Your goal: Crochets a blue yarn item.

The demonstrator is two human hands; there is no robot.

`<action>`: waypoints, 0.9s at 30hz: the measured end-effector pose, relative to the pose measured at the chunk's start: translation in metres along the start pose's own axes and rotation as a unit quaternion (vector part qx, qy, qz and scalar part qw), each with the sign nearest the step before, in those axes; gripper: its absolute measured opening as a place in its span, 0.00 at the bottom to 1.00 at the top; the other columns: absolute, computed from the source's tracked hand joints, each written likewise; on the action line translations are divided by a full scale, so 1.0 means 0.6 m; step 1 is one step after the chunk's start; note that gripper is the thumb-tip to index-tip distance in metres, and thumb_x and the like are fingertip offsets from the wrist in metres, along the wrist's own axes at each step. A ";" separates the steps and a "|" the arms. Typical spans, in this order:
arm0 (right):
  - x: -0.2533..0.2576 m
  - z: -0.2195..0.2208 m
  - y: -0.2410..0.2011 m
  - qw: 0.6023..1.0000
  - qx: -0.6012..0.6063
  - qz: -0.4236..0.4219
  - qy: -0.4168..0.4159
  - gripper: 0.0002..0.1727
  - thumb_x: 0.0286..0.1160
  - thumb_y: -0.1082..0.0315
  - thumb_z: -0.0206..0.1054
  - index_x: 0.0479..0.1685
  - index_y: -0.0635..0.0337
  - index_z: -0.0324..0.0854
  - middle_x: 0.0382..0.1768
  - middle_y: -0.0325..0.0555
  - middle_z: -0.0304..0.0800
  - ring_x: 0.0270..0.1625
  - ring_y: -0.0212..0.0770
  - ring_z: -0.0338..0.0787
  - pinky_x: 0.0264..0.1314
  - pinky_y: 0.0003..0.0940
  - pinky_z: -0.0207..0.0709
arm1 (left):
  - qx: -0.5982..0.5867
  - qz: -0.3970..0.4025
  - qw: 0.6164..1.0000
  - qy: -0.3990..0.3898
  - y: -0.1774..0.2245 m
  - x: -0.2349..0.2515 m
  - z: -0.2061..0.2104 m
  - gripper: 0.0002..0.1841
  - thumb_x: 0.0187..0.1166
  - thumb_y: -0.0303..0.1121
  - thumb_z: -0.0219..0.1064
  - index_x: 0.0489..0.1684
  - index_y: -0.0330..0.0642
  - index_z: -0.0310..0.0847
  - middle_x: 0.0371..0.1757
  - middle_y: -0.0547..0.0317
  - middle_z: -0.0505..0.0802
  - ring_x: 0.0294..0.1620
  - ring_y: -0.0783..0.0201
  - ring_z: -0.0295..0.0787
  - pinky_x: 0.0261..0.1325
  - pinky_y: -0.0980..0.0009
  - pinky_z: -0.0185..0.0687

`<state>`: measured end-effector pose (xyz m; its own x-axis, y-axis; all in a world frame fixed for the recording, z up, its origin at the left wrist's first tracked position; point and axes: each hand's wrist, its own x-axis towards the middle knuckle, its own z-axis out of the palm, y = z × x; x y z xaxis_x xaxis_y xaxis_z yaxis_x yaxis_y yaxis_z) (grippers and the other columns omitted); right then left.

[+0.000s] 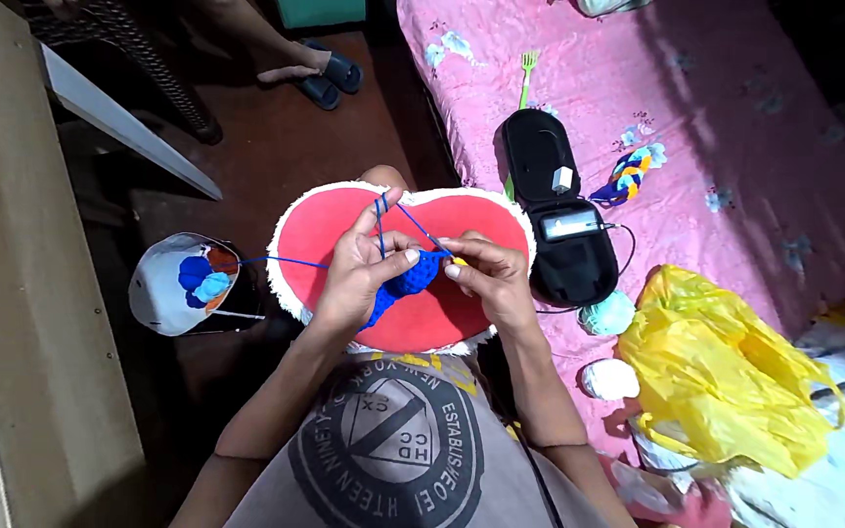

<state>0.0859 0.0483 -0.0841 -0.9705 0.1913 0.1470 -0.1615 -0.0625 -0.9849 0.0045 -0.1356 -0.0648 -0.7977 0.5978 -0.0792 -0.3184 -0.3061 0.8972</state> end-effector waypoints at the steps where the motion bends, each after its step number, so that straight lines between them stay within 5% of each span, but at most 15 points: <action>1: 0.001 -0.009 -0.007 0.999 -0.040 -0.016 -0.021 0.16 0.68 0.82 0.68 0.54 0.63 0.93 0.38 0.37 0.87 0.31 0.23 0.81 0.32 0.16 0.77 | 0.011 0.004 1.000 0.000 0.000 -0.001 0.000 0.39 0.74 0.14 0.59 0.90 0.49 0.58 0.40 0.55 0.93 0.33 0.70 0.91 0.39 0.77 0.88; 4: 0.004 -0.036 -0.025 0.979 -0.167 -0.082 -0.083 0.15 0.71 0.81 0.67 0.53 0.63 0.93 0.38 0.40 0.86 0.39 0.25 0.84 0.43 0.18 0.82 | 0.032 0.011 0.999 -0.001 0.001 -0.002 0.001 0.38 0.74 0.13 0.61 0.88 0.49 0.62 0.38 0.56 0.92 0.32 0.70 0.90 0.37 0.77 0.88; 12: -0.004 -0.045 -0.064 0.852 -0.474 -0.208 -0.083 0.21 0.71 0.76 0.62 0.55 0.47 0.96 0.33 0.44 0.83 0.26 0.35 0.79 0.22 0.30 0.70 | 0.129 0.070 0.989 0.015 0.003 -0.004 0.011 0.37 0.73 0.12 0.63 0.86 0.45 0.65 0.37 0.58 0.91 0.28 0.70 0.87 0.33 0.79 0.86; 21: -0.038 0.012 -0.056 0.786 -0.584 -0.200 0.030 0.24 0.68 0.79 0.63 0.60 0.48 0.94 0.31 0.50 0.82 0.23 0.43 0.81 0.18 0.33 0.70 | 0.197 0.143 0.968 0.053 -0.007 -0.011 0.028 0.35 0.74 0.15 0.64 0.85 0.40 0.64 0.42 0.60 0.91 0.32 0.71 0.87 0.36 0.80 0.85; 27: -0.046 0.051 -0.030 0.793 -0.570 -0.178 0.123 0.21 0.70 0.77 0.64 0.59 0.51 0.94 0.32 0.49 0.83 0.25 0.40 0.82 0.20 0.29 0.72 | 0.247 0.191 0.945 0.095 -0.029 -0.007 0.035 0.37 0.74 0.19 0.68 0.88 0.39 0.61 0.46 0.58 0.91 0.39 0.69 0.90 0.40 0.76 0.88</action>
<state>0.1097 0.0141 -0.0678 -0.8127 0.1915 0.5503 -0.0147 0.9374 -0.3480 0.0240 -0.1174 -0.0709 -0.8991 0.3546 0.2565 0.2516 -0.0607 0.9659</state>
